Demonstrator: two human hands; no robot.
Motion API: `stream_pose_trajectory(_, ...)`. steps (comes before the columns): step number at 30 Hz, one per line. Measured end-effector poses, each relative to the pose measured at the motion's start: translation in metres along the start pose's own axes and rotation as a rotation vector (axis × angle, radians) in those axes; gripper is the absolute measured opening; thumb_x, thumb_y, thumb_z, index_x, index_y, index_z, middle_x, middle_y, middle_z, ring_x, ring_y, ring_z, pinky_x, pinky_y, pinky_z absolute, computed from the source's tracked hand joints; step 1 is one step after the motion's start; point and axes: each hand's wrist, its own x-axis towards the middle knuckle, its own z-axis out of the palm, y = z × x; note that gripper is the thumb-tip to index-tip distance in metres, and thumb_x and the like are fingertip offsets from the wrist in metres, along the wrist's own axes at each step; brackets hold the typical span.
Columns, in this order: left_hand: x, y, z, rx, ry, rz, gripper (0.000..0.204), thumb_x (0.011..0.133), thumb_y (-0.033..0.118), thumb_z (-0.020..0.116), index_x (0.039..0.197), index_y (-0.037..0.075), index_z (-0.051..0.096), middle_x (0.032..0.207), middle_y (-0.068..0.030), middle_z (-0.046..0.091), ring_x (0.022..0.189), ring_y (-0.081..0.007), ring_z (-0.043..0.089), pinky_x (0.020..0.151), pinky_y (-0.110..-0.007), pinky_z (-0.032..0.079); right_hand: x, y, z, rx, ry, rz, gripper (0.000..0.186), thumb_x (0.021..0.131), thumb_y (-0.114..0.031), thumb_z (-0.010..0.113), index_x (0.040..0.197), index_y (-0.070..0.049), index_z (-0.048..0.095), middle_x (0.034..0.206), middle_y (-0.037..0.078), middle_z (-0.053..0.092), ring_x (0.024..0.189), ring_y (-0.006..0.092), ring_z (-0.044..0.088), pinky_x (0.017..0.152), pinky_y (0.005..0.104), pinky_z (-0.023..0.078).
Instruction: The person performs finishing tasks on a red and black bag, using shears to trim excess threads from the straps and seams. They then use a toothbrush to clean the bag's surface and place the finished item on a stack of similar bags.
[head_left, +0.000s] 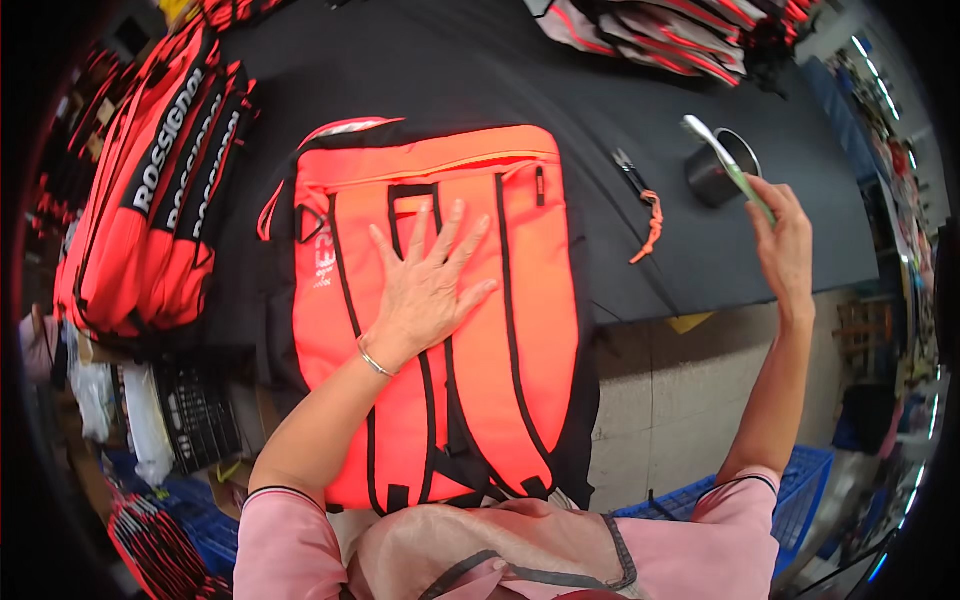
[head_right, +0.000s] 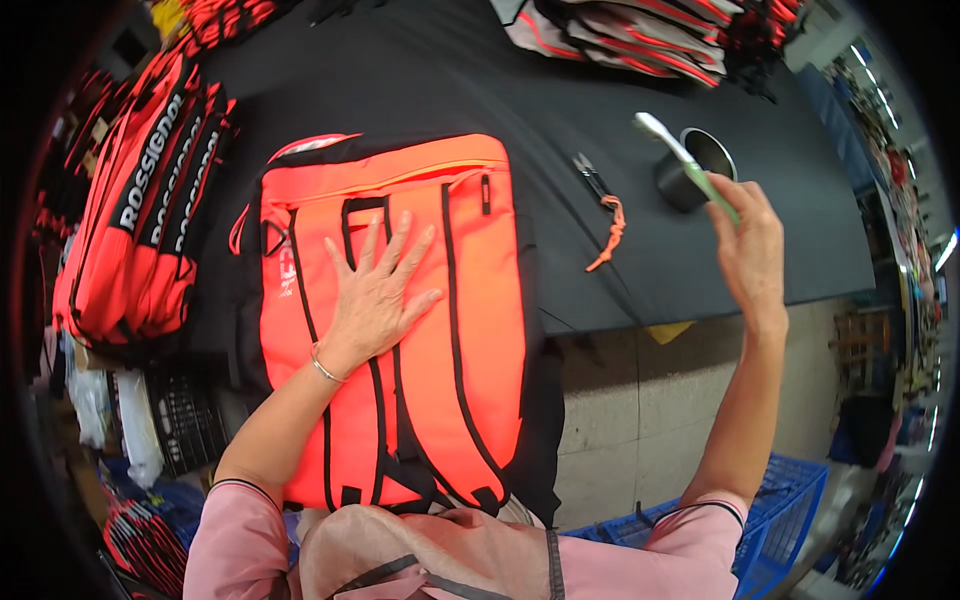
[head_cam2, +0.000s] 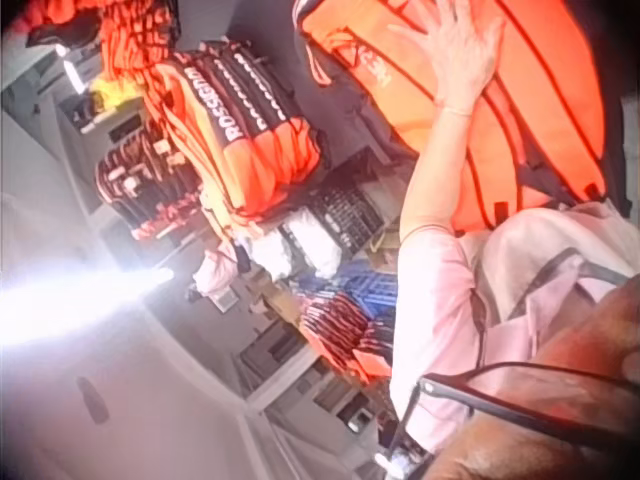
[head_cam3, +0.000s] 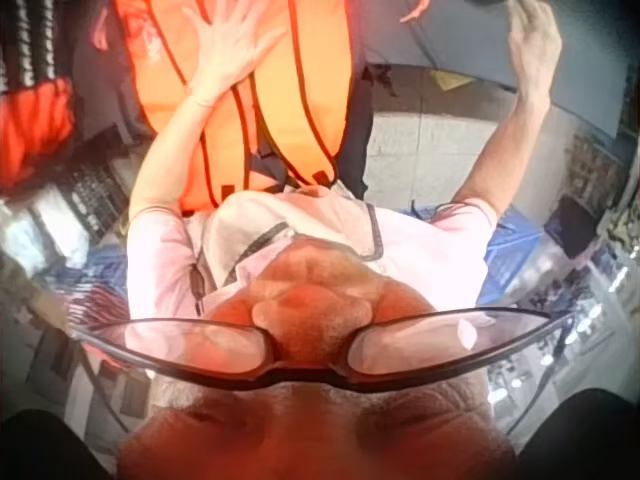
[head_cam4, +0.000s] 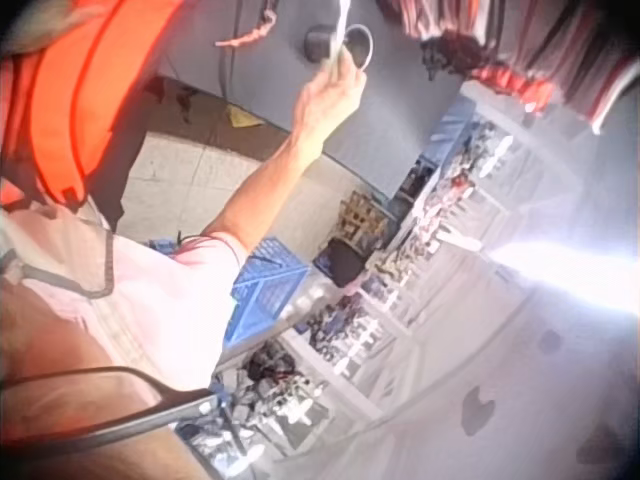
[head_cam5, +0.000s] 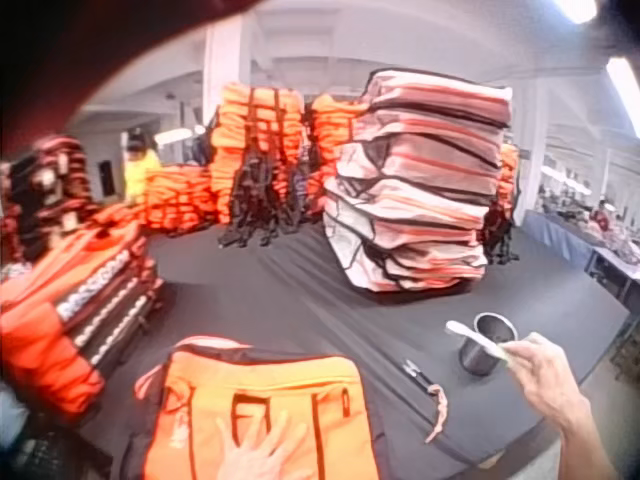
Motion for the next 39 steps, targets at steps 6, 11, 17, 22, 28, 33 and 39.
stream_pose_trajectory(6,-0.008,-0.006,0.001,-0.041,0.002,0.013,0.069,0.096,0.056,0.052,0.156,0.029,0.033,0.166,-0.0021,0.020,0.152,-0.0372,0.015,0.107,-0.081,0.005,0.040,-0.080,0.081,0.180,-0.260,-0.187,0.019,0.091,-0.015,0.069,0.107,-0.007,0.073,0.085,0.006,0.064,0.071,0.0240,0.062,0.065,0.0330,0.048)
stream_pose_trajectory(11,-0.006,-0.005,-0.002,-0.077,-0.024,0.021,0.068,0.095,0.055,0.053,0.155,0.029,0.034,0.165,-0.0020,0.021,0.151,-0.0369,0.017,0.107,-0.081,0.005,0.064,-0.098,0.118,0.045,-0.368,-0.383,0.018,0.093,-0.024,0.065,0.100,-0.009,0.073,0.087,0.005,0.064,0.076,0.0283,0.064,0.066,0.0376,0.049)
stream_pose_trajectory(17,-0.005,-0.006,-0.002,-0.109,-0.039,0.015,0.068,0.095,0.055,0.054,0.155,0.030,0.034,0.165,-0.0017,0.021,0.152,-0.0370,0.016,0.107,-0.081,0.003,0.081,-0.085,0.124,-0.134,-0.410,-0.520,0.015,0.093,-0.022,0.062,0.092,-0.009,0.068,0.089,0.005,0.064,0.080,0.0307,0.065,0.065,0.0415,0.051)
stream_pose_trajectory(22,-0.005,-0.006,-0.002,-0.108,-0.038,0.013,0.068,0.095,0.055,0.054,0.155,0.030,0.034,0.165,-0.0017,0.021,0.152,-0.0368,0.016,0.107,-0.081,0.004,0.086,-0.083,0.119,-0.106,-0.456,-0.561,0.014,0.092,-0.022,0.063,0.094,-0.009,0.067,0.089,0.006,0.063,0.080,0.0312,0.065,0.065,0.0418,0.051)
stream_pose_trajectory(28,-0.006,-0.009,-0.003,-0.118,-0.037,0.023,0.068,0.095,0.055,0.054,0.155,0.031,0.034,0.165,-0.0018,0.022,0.151,-0.0369,0.017,0.107,-0.082,0.004,0.086,-0.081,0.115,-0.117,-0.517,-0.502,0.015,0.092,-0.022,0.062,0.092,-0.008,0.067,0.088,0.006,0.063,0.081,0.0319,0.064,0.067,0.0434,0.051)
stream_pose_trajectory(33,-0.005,-0.008,-0.001,-0.126,-0.032,0.016,0.068,0.095,0.056,0.053,0.155,0.031,0.034,0.164,-0.0023,0.024,0.151,-0.0374,0.019,0.107,-0.082,0.004,0.089,-0.102,0.130,-0.067,-0.511,-0.531,0.020,0.092,-0.025,0.063,0.090,-0.005,0.066,0.086,0.008,0.064,0.080,0.0330,0.064,0.065,0.0440,0.049)
stream_pose_trajectory(39,-0.005,-0.010,-0.003,-0.157,-0.008,0.030,0.069,0.094,0.058,0.054,0.154,0.031,0.036,0.164,-0.0029,0.026,0.150,-0.0371,0.023,0.107,-0.081,0.004,0.097,-0.133,0.169,-0.031,-0.570,-0.628,0.021,0.092,-0.026,0.063,0.086,-0.005,0.064,0.087,0.008,0.066,0.084,0.0329,0.064,0.068,0.0438,0.050)
